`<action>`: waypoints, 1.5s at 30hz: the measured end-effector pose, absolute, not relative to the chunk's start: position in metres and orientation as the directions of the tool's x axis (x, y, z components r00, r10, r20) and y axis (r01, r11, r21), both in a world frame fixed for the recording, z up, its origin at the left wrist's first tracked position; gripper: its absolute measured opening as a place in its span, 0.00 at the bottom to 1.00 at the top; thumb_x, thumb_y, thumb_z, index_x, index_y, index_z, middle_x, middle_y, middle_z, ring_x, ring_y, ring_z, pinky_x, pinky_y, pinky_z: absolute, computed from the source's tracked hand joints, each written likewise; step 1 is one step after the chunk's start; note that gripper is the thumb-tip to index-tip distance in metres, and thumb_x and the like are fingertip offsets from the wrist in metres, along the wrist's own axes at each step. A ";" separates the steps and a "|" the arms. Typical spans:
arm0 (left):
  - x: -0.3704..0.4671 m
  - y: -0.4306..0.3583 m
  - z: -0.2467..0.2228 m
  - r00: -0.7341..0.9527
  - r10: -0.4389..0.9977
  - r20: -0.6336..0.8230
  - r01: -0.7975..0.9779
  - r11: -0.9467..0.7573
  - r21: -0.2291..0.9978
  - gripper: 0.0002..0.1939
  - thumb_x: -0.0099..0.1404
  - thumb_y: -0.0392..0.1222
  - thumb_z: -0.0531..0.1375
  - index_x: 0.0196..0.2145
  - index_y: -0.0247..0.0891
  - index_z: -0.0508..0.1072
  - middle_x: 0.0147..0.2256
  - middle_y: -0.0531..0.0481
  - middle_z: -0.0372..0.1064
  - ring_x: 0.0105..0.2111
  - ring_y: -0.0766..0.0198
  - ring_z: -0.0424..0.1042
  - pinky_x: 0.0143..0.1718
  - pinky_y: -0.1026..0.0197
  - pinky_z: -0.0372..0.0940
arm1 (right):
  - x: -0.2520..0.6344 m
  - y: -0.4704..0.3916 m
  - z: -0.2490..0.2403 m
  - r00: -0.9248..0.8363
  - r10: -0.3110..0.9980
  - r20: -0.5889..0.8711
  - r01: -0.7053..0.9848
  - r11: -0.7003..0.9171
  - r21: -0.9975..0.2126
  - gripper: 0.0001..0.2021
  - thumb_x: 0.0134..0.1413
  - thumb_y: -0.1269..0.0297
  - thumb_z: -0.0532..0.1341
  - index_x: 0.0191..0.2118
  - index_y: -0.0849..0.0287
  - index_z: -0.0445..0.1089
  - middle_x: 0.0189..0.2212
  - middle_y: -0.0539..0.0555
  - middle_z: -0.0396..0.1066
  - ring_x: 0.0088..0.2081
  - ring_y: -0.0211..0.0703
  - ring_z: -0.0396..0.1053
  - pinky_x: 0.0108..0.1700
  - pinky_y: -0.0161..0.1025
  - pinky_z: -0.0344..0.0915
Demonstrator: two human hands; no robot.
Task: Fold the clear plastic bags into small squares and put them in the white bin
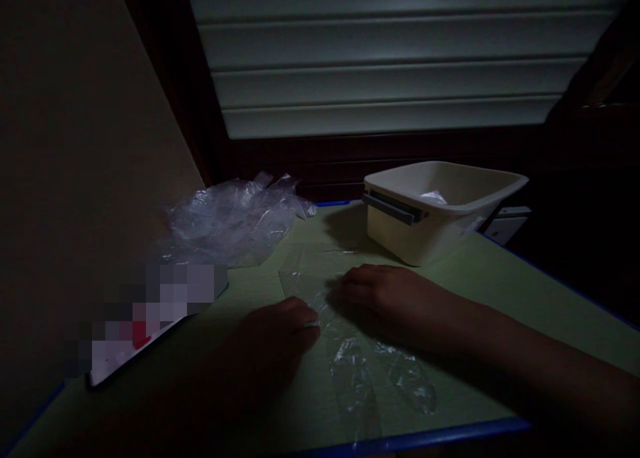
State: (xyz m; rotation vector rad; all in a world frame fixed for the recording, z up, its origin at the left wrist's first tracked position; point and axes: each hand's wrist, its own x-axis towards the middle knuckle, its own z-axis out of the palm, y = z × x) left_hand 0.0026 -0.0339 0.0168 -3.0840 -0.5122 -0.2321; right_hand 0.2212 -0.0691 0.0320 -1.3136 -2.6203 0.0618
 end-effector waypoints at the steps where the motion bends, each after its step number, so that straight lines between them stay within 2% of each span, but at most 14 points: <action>1: 0.003 -0.033 0.015 0.937 0.326 0.123 0.325 -0.945 0.028 0.13 0.58 0.23 0.50 0.34 0.32 0.71 0.37 0.45 0.70 0.37 0.59 0.68 0.37 0.60 0.67 | 0.220 -0.069 0.030 -0.594 0.787 0.168 0.778 0.615 -0.128 0.11 0.61 0.72 0.53 0.43 0.61 0.72 0.42 0.60 0.72 0.41 0.44 0.71 0.44 0.40 0.66; 4: 0.005 -0.032 0.012 0.931 0.354 0.089 0.356 -0.935 0.001 0.12 0.60 0.23 0.50 0.35 0.32 0.71 0.38 0.45 0.69 0.38 0.58 0.67 0.37 0.58 0.66 | 0.218 -0.069 0.023 -0.622 0.755 0.207 0.750 0.651 -0.120 0.11 0.61 0.73 0.53 0.43 0.61 0.72 0.41 0.60 0.72 0.42 0.45 0.70 0.44 0.42 0.66; 8: 0.005 -0.035 0.014 0.920 0.356 0.165 0.364 -0.931 -0.022 0.12 0.60 0.24 0.50 0.34 0.33 0.70 0.39 0.44 0.68 0.39 0.58 0.66 0.40 0.58 0.65 | 0.215 -0.069 0.017 -0.613 0.745 0.263 0.741 0.658 -0.135 0.10 0.61 0.73 0.53 0.40 0.61 0.73 0.41 0.61 0.71 0.43 0.46 0.69 0.44 0.42 0.66; 14: 0.004 -0.037 0.016 0.927 0.371 0.051 0.370 -0.929 0.031 0.13 0.59 0.21 0.51 0.34 0.32 0.70 0.36 0.47 0.69 0.35 0.60 0.66 0.36 0.60 0.65 | 0.213 -0.070 0.021 -0.583 0.764 0.277 0.743 0.639 -0.198 0.11 0.60 0.73 0.54 0.43 0.62 0.72 0.40 0.61 0.70 0.42 0.47 0.69 0.44 0.43 0.65; 17: 0.003 -0.035 0.013 0.927 0.370 0.057 0.368 -0.929 0.031 0.13 0.60 0.21 0.50 0.34 0.32 0.70 0.37 0.46 0.68 0.35 0.60 0.66 0.36 0.59 0.65 | 0.216 -0.073 0.031 -0.585 0.767 0.264 0.701 0.642 -0.312 0.10 0.59 0.74 0.54 0.43 0.64 0.72 0.39 0.60 0.70 0.40 0.45 0.69 0.42 0.40 0.66; 22: 0.002 -0.033 0.012 0.932 0.357 0.066 0.354 -0.934 0.043 0.12 0.60 0.23 0.50 0.32 0.34 0.69 0.34 0.48 0.67 0.33 0.61 0.66 0.33 0.61 0.64 | 0.218 -0.081 0.049 -0.653 0.741 0.156 0.510 0.583 -0.632 0.05 0.55 0.74 0.60 0.37 0.62 0.73 0.35 0.53 0.71 0.37 0.37 0.70 0.40 0.32 0.66; 25: 0.002 -0.033 0.015 0.931 0.357 0.077 0.353 -0.934 0.058 0.12 0.60 0.23 0.50 0.33 0.34 0.70 0.34 0.48 0.68 0.33 0.61 0.66 0.33 0.62 0.64 | 0.217 -0.084 0.051 -0.701 0.708 0.087 0.442 0.527 -0.726 0.04 0.52 0.75 0.63 0.35 0.64 0.74 0.34 0.52 0.73 0.36 0.36 0.71 0.40 0.31 0.66; 31: 0.000 -0.032 0.015 0.937 0.305 0.169 0.290 -0.951 0.106 0.11 0.60 0.24 0.50 0.34 0.31 0.70 0.36 0.46 0.69 0.35 0.61 0.67 0.35 0.62 0.65 | 0.216 -0.085 0.047 -0.781 0.624 0.020 0.465 0.603 -0.648 0.04 0.49 0.74 0.67 0.34 0.65 0.74 0.33 0.53 0.72 0.38 0.37 0.70 0.42 0.30 0.64; 33: -0.001 -0.031 0.013 0.934 0.298 0.198 0.278 -0.953 0.120 0.11 0.62 0.25 0.49 0.34 0.32 0.69 0.36 0.47 0.69 0.35 0.62 0.66 0.35 0.63 0.64 | 0.215 -0.085 0.046 -0.800 0.600 0.015 0.460 0.629 -0.626 0.02 0.50 0.76 0.65 0.33 0.65 0.73 0.32 0.53 0.72 0.38 0.36 0.69 0.42 0.30 0.63; 36: -0.002 -0.029 0.009 0.924 0.294 0.244 0.270 -0.955 0.126 0.12 0.63 0.26 0.48 0.35 0.35 0.68 0.36 0.48 0.68 0.34 0.63 0.66 0.35 0.63 0.63 | 0.212 -0.086 0.045 -0.805 0.593 0.011 0.465 0.643 -0.609 0.06 0.53 0.80 0.61 0.32 0.64 0.72 0.32 0.53 0.72 0.38 0.36 0.69 0.42 0.30 0.63; 41: -0.003 -0.032 0.006 0.892 0.319 0.320 0.256 -0.940 0.224 0.11 0.61 0.26 0.48 0.35 0.35 0.68 0.35 0.48 0.67 0.35 0.63 0.65 0.34 0.62 0.62 | 0.211 -0.087 0.045 -0.752 0.659 0.028 0.478 0.574 -0.665 0.10 0.49 0.85 0.58 0.32 0.64 0.70 0.33 0.52 0.69 0.36 0.35 0.67 0.40 0.30 0.63; 45: -0.003 -0.036 0.006 0.870 0.367 0.330 0.276 -0.916 0.291 0.05 0.61 0.29 0.53 0.33 0.34 0.68 0.34 0.48 0.65 0.35 0.62 0.63 0.35 0.61 0.60 | 0.213 -0.088 0.047 -0.700 0.713 0.044 0.446 0.484 -0.753 0.08 0.51 0.82 0.57 0.32 0.63 0.68 0.31 0.50 0.67 0.32 0.35 0.65 0.35 0.31 0.63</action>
